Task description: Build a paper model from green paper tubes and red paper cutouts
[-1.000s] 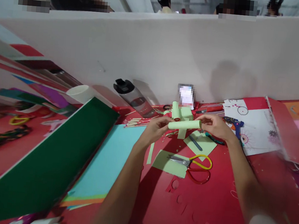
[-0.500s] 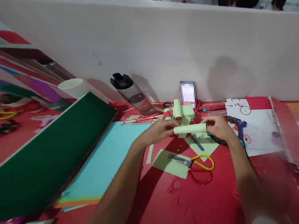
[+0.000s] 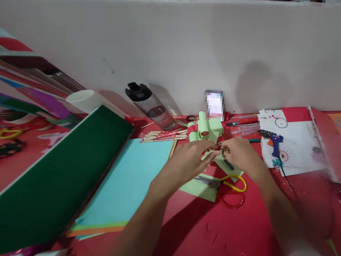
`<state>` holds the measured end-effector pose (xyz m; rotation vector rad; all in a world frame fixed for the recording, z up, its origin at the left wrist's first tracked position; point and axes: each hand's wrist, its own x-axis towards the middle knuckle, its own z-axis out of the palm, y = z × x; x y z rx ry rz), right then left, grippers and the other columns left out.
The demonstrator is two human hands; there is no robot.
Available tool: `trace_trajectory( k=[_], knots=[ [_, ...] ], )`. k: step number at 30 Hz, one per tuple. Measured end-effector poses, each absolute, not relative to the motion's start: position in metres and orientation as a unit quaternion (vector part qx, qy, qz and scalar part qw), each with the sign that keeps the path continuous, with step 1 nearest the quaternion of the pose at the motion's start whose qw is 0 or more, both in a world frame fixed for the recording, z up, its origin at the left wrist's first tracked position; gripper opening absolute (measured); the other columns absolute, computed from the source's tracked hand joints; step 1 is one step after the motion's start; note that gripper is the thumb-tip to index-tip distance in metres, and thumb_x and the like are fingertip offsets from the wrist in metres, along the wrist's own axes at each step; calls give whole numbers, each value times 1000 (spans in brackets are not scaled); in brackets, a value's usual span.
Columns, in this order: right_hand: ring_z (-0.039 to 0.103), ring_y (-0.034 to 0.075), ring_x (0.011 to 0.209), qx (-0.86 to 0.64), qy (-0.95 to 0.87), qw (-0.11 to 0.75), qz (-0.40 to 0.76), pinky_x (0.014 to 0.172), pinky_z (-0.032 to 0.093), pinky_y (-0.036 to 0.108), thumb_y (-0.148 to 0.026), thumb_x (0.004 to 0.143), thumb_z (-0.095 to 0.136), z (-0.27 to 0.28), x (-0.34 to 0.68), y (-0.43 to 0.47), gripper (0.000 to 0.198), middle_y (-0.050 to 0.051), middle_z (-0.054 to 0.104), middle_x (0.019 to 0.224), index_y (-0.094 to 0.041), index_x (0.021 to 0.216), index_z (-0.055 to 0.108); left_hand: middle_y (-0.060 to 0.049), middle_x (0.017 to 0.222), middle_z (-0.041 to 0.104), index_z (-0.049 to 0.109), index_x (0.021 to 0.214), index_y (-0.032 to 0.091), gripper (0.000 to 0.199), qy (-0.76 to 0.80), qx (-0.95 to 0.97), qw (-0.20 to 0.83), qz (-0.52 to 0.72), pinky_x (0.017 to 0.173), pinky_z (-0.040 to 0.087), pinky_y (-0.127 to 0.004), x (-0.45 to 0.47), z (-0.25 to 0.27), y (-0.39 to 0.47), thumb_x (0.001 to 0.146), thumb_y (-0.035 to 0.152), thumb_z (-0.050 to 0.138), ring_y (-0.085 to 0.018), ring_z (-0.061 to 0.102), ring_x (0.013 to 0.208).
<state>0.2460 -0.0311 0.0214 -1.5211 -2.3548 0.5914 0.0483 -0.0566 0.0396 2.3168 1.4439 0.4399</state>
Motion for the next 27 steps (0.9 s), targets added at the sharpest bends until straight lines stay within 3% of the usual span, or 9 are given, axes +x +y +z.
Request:
trace_trajectory(
  k=[6, 10, 17, 27],
  knots=[
    [74, 26, 82, -529, -838, 65, 118, 62, 30, 34, -5, 89, 58, 24, 230, -44, 21, 10, 81, 89, -20, 89, 74, -17, 98, 76, 70, 108, 20, 23, 558, 818, 98, 101, 64, 44, -38, 76, 36, -77, 102, 26, 49, -33, 74, 87],
    [75, 26, 83, -522, -844, 51, 117, 60, 30, 34, -8, 95, 53, 28, 221, -51, 22, 11, 81, 99, -19, 109, 67, -19, 96, 75, 69, 110, 17, 22, 575, 808, 91, 88, 64, 45, -40, 74, 35, -79, 96, 18, 53, -36, 74, 88],
    [74, 30, 91, -521, -846, 4, 115, 63, 35, 34, -3, 92, 52, 35, 206, -65, 49, 13, 79, 101, -14, 139, 49, -20, 96, 75, 72, 107, 15, 31, 581, 809, 91, 4, 62, 49, -37, 75, 47, -84, 89, 1, 50, -35, 76, 91],
    [75, 28, 91, -539, -834, 11, 117, 66, 33, 34, -8, 96, 50, 30, 205, -67, 42, 10, 80, 99, -14, 137, 48, -18, 105, 74, 71, 109, 11, 34, 613, 780, 115, -48, 77, 60, -39, 82, 56, -87, 90, -3, 47, -34, 76, 104]
  ],
)
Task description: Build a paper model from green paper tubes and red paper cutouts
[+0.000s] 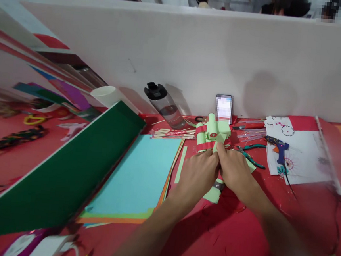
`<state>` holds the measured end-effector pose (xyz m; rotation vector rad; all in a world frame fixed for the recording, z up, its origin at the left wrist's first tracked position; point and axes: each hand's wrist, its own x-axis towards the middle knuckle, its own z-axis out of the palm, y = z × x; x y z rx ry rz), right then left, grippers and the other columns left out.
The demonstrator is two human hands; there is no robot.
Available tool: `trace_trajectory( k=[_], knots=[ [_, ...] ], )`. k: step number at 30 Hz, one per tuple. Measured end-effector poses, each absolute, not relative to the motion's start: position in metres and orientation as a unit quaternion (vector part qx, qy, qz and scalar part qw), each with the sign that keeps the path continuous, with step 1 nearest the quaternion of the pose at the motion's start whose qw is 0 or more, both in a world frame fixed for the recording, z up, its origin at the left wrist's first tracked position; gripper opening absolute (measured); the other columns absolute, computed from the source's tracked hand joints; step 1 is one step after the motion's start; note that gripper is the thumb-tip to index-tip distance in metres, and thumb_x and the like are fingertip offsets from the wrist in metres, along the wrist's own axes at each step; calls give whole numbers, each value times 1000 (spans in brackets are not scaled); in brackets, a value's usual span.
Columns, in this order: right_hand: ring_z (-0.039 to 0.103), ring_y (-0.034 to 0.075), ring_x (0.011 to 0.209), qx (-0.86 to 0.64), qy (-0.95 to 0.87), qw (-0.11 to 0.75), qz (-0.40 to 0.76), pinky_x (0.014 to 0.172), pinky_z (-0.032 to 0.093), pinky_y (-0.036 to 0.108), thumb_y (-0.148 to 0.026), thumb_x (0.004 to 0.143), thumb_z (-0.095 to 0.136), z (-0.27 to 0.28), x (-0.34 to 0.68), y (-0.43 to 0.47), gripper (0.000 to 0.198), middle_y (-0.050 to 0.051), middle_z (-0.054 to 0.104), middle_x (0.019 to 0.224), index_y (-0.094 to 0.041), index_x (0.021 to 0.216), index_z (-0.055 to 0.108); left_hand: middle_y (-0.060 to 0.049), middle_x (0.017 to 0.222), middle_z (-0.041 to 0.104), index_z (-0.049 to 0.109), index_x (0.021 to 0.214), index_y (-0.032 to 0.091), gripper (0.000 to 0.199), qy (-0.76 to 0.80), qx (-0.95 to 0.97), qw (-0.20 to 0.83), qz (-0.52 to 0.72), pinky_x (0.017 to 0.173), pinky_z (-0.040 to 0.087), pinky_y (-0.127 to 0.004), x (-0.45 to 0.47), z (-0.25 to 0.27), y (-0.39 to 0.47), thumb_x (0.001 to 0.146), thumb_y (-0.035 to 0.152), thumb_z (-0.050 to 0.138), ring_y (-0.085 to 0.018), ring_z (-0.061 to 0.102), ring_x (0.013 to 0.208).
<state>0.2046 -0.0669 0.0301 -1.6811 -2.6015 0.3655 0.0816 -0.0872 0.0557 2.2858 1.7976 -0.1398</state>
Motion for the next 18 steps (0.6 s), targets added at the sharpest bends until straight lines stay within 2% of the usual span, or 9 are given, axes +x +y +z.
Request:
trace_trajectory(
  k=[7, 11, 18],
  knots=[
    [74, 28, 91, -541, -833, 20, 117, 65, 29, 35, -8, 95, 51, 27, 206, -66, 42, 10, 80, 101, -14, 136, 48, -18, 105, 74, 71, 108, 10, 39, 611, 777, 140, -61, 77, 60, -40, 83, 62, -87, 87, -8, 45, -35, 76, 105],
    [74, 28, 87, -538, -835, 31, 116, 64, 28, 36, -9, 94, 51, 24, 206, -66, 35, 9, 79, 95, -15, 128, 52, -18, 104, 75, 71, 109, 11, 38, 604, 784, 133, -58, 77, 59, -39, 81, 60, -87, 86, -8, 47, -35, 76, 105],
    [74, 28, 87, -546, -831, 23, 105, 66, 32, 35, -5, 93, 49, 26, 204, -66, 37, 10, 78, 97, -15, 128, 53, -18, 107, 74, 71, 109, 11, 39, 598, 788, 137, -53, 76, 58, -39, 79, 60, -84, 85, -8, 47, -36, 76, 104]
  ],
)
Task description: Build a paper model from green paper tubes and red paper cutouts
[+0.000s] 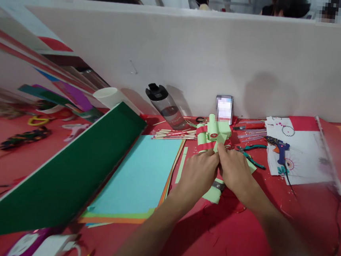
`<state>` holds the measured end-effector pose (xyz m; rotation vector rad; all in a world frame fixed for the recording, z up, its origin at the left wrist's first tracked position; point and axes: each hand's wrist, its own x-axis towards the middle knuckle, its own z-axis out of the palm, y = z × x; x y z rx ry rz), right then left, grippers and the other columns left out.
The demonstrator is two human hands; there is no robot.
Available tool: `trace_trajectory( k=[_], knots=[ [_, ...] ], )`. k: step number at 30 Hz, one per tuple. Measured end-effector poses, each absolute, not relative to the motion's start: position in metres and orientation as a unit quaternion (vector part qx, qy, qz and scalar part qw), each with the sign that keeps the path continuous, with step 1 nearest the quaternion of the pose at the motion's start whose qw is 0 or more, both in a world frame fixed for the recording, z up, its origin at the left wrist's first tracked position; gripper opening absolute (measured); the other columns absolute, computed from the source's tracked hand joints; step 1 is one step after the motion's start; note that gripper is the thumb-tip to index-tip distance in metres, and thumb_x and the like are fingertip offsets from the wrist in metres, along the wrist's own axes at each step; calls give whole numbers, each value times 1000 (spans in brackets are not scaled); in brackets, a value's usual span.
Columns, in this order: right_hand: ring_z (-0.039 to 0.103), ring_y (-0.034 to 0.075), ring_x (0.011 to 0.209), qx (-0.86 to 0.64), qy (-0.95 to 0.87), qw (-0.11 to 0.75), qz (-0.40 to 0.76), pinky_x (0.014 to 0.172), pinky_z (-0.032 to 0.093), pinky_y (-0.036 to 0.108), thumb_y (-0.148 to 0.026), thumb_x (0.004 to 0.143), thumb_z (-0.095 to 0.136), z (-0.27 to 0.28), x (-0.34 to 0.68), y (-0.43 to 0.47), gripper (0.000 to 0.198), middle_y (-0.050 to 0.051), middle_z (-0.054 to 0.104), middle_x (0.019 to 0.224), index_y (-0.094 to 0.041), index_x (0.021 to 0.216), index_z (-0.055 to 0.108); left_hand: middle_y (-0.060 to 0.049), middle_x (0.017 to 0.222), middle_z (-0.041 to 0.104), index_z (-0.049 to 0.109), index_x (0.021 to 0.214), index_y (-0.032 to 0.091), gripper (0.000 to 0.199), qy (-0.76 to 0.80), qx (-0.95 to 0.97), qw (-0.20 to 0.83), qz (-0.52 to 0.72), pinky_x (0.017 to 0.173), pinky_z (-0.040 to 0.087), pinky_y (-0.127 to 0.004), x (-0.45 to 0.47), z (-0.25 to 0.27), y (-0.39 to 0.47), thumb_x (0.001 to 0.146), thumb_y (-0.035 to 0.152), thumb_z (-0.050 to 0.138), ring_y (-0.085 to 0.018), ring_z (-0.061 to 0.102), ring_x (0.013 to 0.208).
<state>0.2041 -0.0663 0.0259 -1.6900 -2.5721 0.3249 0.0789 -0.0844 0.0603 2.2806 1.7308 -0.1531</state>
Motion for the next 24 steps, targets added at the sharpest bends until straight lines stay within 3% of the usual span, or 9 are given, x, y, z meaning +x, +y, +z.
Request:
trace_trajectory(
  k=[7, 11, 15, 20, 24],
  knots=[
    [75, 29, 91, -548, -829, 23, 106, 66, 37, 34, -8, 94, 51, 24, 203, -65, 45, 12, 80, 99, -14, 139, 50, -18, 104, 75, 70, 114, 13, 41, 590, 797, 121, -46, 74, 55, -39, 76, 52, -81, 87, -5, 46, -36, 76, 98],
    [76, 30, 94, -549, -823, 30, 144, 70, 44, 34, -14, 98, 56, 29, 210, -64, 49, 12, 81, 104, -17, 146, 49, -16, 94, 76, 73, 101, 14, 32, 588, 802, 107, -24, 71, 49, -35, 63, 46, -74, 91, 0, 46, -32, 75, 90],
    [77, 26, 92, -541, -798, 119, 237, 75, 52, 33, -28, 99, 66, 43, 224, -61, 41, 7, 81, 101, -22, 137, 56, -12, 86, 76, 75, 87, 17, 28, 605, 789, 106, 24, 64, 39, -33, 43, 46, -63, 94, 9, 49, -26, 71, 78],
    [77, 22, 83, -547, -772, 174, 272, 72, 54, 31, -23, 98, 66, 52, 237, -56, 31, 2, 79, 87, -24, 129, 61, -4, 73, 72, 76, 81, 21, 25, 610, 765, 176, 108, 63, 35, -30, 20, 42, -48, 92, 15, 55, -20, 64, 70],
    [77, 23, 89, -564, -759, 175, 276, 77, 56, 33, -24, 99, 64, 47, 254, -45, 36, 4, 80, 98, -24, 135, 61, -3, 75, 73, 77, 82, 20, 16, 574, 737, 279, 222, 63, 40, -28, 0, 28, -30, 88, 23, 62, -16, 60, 66]
  ],
)
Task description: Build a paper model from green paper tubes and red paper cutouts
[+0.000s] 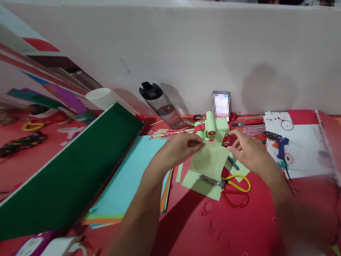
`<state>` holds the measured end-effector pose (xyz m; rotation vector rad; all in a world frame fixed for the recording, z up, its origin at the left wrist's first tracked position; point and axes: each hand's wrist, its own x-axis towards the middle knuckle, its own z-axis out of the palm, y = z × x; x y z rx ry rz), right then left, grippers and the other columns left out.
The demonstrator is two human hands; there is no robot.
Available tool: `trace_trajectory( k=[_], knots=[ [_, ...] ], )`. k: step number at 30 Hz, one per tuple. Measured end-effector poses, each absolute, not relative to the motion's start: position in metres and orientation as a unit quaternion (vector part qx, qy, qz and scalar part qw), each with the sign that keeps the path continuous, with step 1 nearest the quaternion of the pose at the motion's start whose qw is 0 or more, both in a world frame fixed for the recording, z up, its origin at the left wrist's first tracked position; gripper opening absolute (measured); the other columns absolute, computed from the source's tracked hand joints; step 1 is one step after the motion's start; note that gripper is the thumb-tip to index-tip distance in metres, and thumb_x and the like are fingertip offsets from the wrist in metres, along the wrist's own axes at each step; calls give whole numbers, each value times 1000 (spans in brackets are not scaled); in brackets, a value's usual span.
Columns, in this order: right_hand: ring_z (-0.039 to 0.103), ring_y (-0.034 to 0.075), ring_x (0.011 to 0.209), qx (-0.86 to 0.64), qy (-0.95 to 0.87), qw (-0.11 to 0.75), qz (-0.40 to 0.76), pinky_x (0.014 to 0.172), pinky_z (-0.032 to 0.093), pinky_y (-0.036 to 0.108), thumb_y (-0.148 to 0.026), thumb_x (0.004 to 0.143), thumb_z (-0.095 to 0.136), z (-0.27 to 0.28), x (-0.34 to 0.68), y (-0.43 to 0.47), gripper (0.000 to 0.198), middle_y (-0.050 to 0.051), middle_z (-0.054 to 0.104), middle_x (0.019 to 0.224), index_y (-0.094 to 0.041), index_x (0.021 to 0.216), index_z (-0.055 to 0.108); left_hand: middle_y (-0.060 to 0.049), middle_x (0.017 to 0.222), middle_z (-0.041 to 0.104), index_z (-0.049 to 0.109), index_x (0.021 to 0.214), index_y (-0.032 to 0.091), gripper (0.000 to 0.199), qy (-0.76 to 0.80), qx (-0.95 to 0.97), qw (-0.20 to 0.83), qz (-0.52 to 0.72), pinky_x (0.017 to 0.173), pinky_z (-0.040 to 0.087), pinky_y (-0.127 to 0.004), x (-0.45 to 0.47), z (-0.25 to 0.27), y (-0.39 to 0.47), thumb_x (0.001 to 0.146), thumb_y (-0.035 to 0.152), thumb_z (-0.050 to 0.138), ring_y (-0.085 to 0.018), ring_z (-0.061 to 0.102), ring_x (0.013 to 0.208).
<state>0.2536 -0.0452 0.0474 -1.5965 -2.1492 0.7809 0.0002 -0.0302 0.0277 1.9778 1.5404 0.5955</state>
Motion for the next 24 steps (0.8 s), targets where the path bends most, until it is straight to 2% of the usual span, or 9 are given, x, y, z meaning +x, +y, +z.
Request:
trace_trajectory(
  k=[2, 5, 7, 10, 12, 14, 18, 21, 24],
  knots=[
    [76, 24, 100, -536, -778, 176, 277, 86, 58, 37, -21, 100, 58, 44, 266, -39, 46, 7, 78, 115, -27, 146, 56, -3, 72, 70, 75, 79, 19, 16, 553, 702, 344, 289, 60, 41, -27, -8, 21, -22, 86, 30, 67, -15, 57, 63],
    [65, 26, 130, -436, -837, 144, 296, 105, 54, 43, -16, 99, 56, 38, 283, -31, 62, 6, 64, 148, -36, 157, 48, 0, 67, 62, 70, 74, 18, 20, 511, 641, 427, 382, 55, 40, -25, -16, 15, -13, 85, 35, 72, -11, 49, 58],
    [64, 24, 129, -380, -855, 121, 330, 105, 54, 42, -16, 98, 56, 32, 288, -27, 65, 5, 63, 150, -38, 159, 48, 2, 65, 57, 68, 76, 18, 20, 503, 601, 452, 425, 53, 38, -23, -16, 10, -10, 84, 35, 75, -9, 45, 56],
    [69, 22, 119, -346, -850, 155, 366, 102, 56, 42, -16, 96, 58, 22, 281, -23, 56, 4, 70, 142, -35, 149, 62, 3, 69, 55, 63, 81, 18, 20, 502, 566, 462, 462, 52, 38, -21, -10, 4, -8, 84, 34, 75, -8, 45, 57],
    [72, 22, 115, -351, -827, 230, 375, 101, 56, 43, -22, 95, 63, 14, 271, -21, 37, 5, 77, 130, -29, 129, 76, 4, 72, 56, 62, 90, 19, 19, 500, 563, 464, 467, 54, 42, -20, -4, 1, -8, 85, 33, 74, -8, 48, 59],
    [75, 23, 102, -368, -785, 306, 394, 93, 59, 41, -32, 92, 71, 7, 261, -20, 21, 6, 83, 112, -24, 108, 82, 4, 74, 55, 61, 109, 22, 25, 493, 572, 465, 462, 55, 46, -20, 1, 0, -10, 88, 32, 70, -10, 54, 62],
    [71, 19, 72, -429, -680, 412, 429, 68, 59, 34, -46, 87, 76, -4, 252, -18, 28, 8, 82, 89, -19, 88, 81, -1, 93, 64, 50, 139, 27, 45, 457, 610, 465, 451, 66, 58, -25, 1, 1, -13, 94, 28, 58, -14, 65, 77],
    [65, 17, 60, -483, -615, 459, 421, 58, 54, 31, -48, 85, 78, -6, 249, -17, 32, 6, 76, 71, -18, 75, 77, -9, 127, 65, 55, 137, 28, 44, 403, 649, 482, 428, 81, 63, -31, -2, 2, -15, 94, 25, 56, -18, 70, 102],
    [61, 16, 55, -501, -590, 485, 407, 55, 52, 31, -48, 83, 77, -6, 247, -17, 35, 4, 68, 59, -19, 64, 70, -11, 133, 64, 61, 132, 26, 39, 366, 665, 515, 397, 78, 61, -31, -1, 1, -17, 94, 32, 64, -22, 73, 105]
  ],
)
